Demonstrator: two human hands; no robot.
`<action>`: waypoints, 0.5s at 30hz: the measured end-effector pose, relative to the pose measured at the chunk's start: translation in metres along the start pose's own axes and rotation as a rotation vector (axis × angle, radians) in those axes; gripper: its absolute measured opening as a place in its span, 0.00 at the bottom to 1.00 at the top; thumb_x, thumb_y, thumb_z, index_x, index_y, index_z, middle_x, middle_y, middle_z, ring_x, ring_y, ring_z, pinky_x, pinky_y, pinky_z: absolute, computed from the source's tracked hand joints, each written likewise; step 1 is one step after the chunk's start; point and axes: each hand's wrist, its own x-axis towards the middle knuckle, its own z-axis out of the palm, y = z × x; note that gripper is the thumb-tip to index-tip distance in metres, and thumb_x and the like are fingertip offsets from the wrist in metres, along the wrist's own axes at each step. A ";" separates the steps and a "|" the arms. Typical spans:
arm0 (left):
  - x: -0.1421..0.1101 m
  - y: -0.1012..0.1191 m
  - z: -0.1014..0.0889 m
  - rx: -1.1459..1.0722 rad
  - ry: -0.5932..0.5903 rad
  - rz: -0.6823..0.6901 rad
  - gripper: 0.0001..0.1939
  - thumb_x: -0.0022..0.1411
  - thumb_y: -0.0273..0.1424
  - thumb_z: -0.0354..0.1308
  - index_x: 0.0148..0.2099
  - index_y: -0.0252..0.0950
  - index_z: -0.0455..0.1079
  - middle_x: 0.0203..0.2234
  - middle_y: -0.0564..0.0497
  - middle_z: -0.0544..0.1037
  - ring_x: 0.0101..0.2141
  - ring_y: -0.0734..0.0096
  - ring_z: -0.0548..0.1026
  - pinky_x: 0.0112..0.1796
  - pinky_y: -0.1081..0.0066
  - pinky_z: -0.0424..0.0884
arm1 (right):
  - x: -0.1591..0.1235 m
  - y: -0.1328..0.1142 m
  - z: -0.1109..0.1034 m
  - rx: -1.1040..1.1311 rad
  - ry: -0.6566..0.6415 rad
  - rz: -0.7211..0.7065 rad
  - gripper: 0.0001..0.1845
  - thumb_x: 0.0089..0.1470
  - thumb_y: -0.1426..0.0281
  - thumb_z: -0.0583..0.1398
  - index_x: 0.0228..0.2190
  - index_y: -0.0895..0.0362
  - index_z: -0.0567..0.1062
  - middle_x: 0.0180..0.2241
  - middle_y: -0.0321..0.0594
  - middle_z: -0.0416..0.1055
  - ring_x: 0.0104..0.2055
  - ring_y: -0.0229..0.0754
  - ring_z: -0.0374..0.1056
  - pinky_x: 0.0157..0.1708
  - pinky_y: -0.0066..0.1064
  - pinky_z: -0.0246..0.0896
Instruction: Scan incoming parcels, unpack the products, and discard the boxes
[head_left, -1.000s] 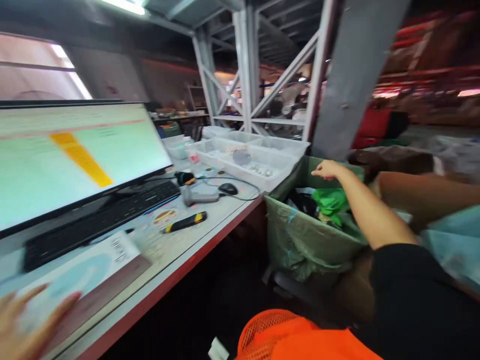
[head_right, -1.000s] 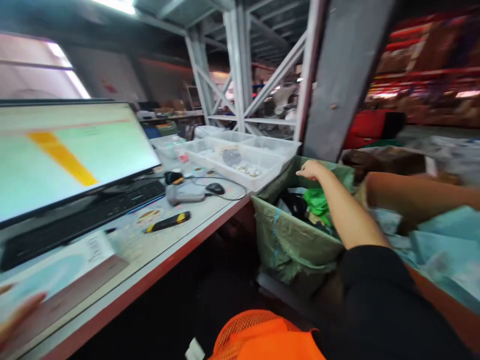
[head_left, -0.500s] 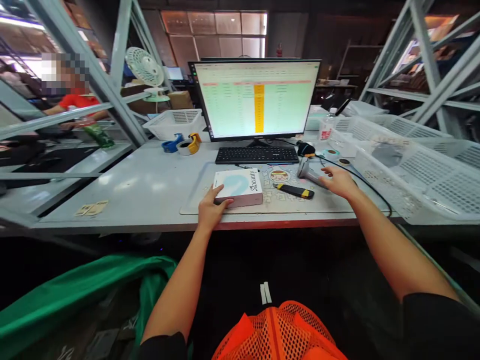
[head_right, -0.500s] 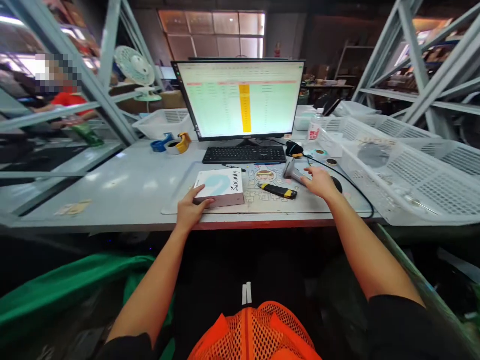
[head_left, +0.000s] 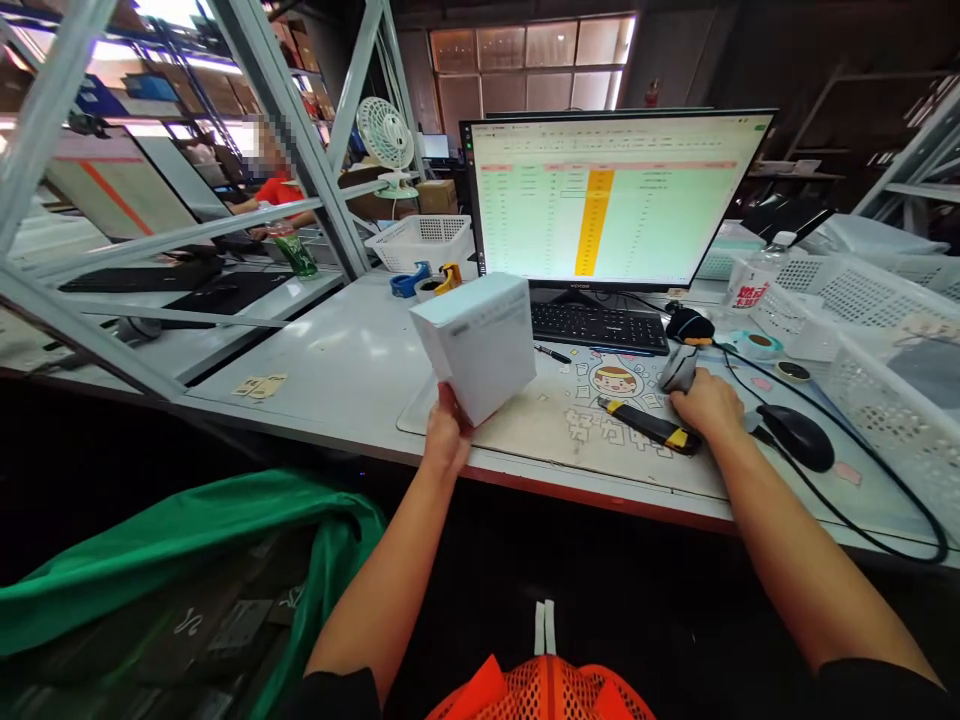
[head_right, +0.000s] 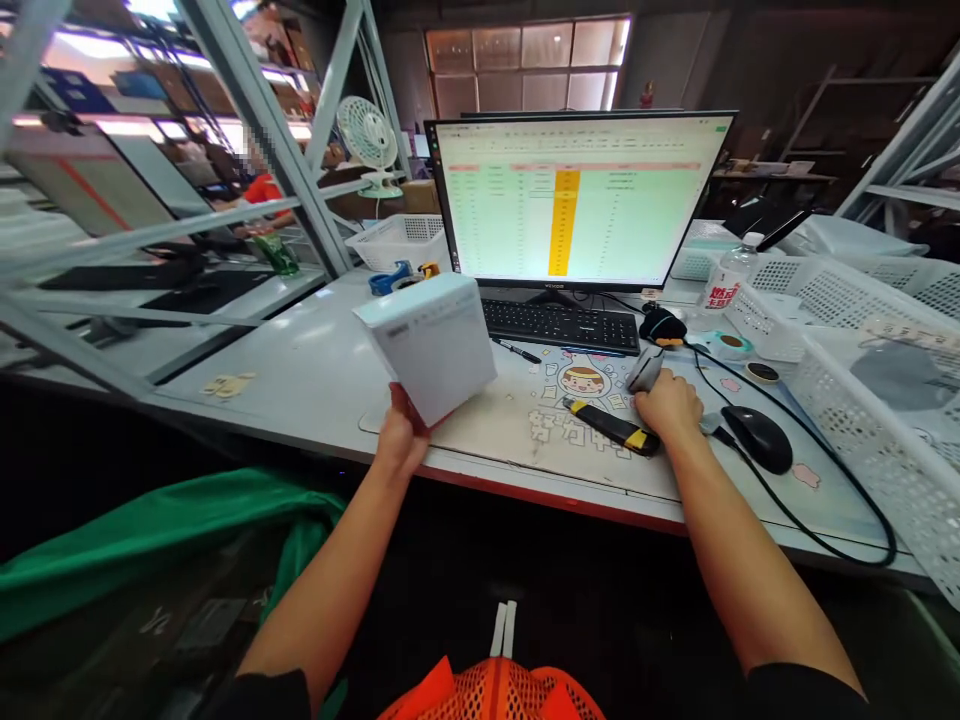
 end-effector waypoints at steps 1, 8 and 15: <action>-0.001 -0.002 0.010 -0.062 -0.009 -0.037 0.36 0.67 0.64 0.58 0.61 0.43 0.74 0.58 0.45 0.82 0.55 0.56 0.81 0.44 0.65 0.84 | -0.001 0.001 -0.001 0.005 0.021 -0.007 0.30 0.60 0.59 0.63 0.58 0.65 0.74 0.53 0.68 0.76 0.57 0.68 0.74 0.52 0.52 0.70; -0.002 -0.026 0.068 -0.188 -0.024 -0.051 0.33 0.65 0.61 0.64 0.61 0.44 0.74 0.58 0.45 0.81 0.56 0.57 0.79 0.46 0.65 0.83 | -0.029 0.007 -0.017 0.363 0.211 -0.408 0.20 0.53 0.57 0.65 0.44 0.55 0.79 0.39 0.52 0.81 0.42 0.59 0.77 0.44 0.44 0.71; 0.000 -0.039 0.074 0.237 -0.037 0.055 0.41 0.51 0.64 0.72 0.52 0.34 0.79 0.44 0.42 0.84 0.46 0.59 0.81 0.42 0.68 0.79 | -0.049 0.005 -0.017 0.679 0.605 -0.891 0.13 0.57 0.56 0.67 0.34 0.53 0.78 0.26 0.40 0.74 0.25 0.42 0.69 0.28 0.33 0.65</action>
